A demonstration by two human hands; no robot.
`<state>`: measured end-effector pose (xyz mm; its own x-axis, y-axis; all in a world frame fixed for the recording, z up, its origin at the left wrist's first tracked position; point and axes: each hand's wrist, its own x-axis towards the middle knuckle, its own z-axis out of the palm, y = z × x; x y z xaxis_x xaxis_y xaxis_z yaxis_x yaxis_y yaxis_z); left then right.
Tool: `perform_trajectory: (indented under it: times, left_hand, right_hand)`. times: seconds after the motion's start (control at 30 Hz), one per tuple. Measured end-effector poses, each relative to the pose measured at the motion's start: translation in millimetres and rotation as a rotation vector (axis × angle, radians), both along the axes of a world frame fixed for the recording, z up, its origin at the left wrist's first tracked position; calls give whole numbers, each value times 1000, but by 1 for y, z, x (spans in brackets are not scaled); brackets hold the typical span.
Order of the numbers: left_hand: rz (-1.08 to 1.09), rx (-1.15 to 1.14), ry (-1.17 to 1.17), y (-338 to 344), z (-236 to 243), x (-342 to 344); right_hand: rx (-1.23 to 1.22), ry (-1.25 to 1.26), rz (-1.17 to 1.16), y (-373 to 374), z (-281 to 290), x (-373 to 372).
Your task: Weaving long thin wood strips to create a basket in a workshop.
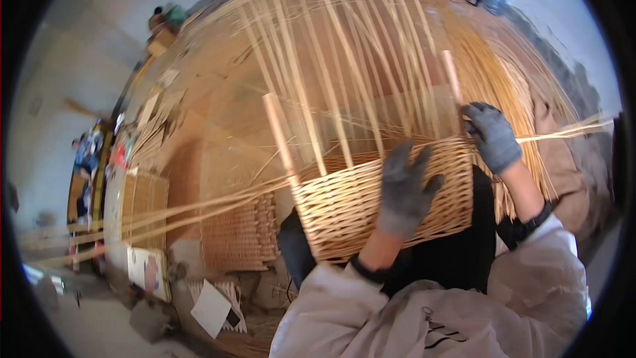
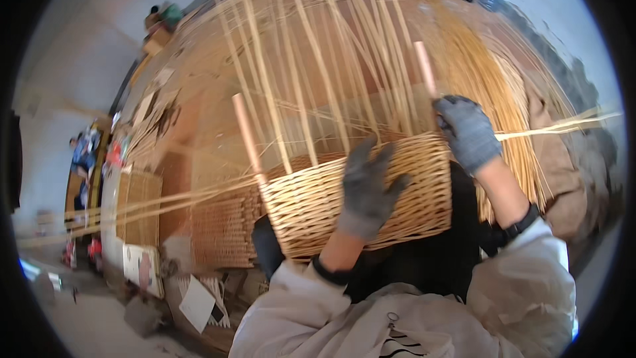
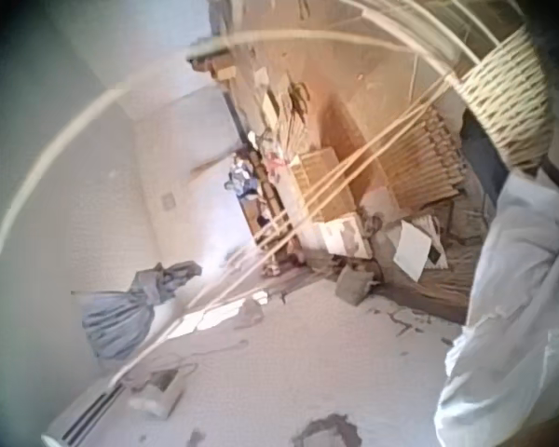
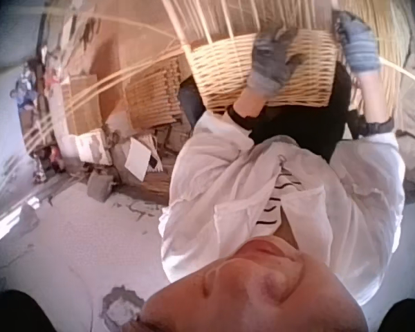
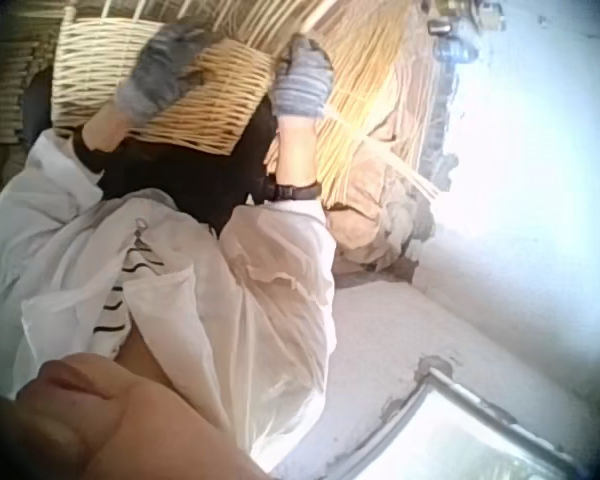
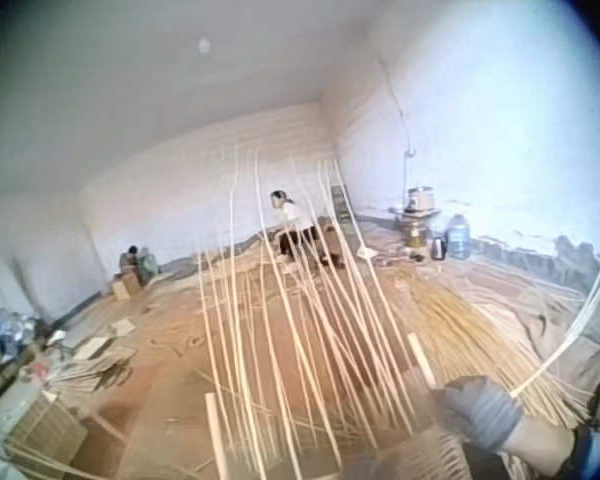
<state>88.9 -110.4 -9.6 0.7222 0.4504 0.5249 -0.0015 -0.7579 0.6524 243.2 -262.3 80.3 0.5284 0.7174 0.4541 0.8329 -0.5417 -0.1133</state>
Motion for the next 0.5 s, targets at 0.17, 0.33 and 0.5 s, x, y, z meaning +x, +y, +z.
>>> perform_trajectory:
  times: [0.17,0.33,0.5]
  left_hand:
    - [420,-636,-258,81,8,-98]
    - [342,-932,-597,98,-17,-90]
    - [238,-800,-330,101,-18,-89]
  right_hand:
    - [221,670,285,43,-18,-70]
    - [16,317,642,150,-21,-135]
    - [594,781,827,225,-22,-117]
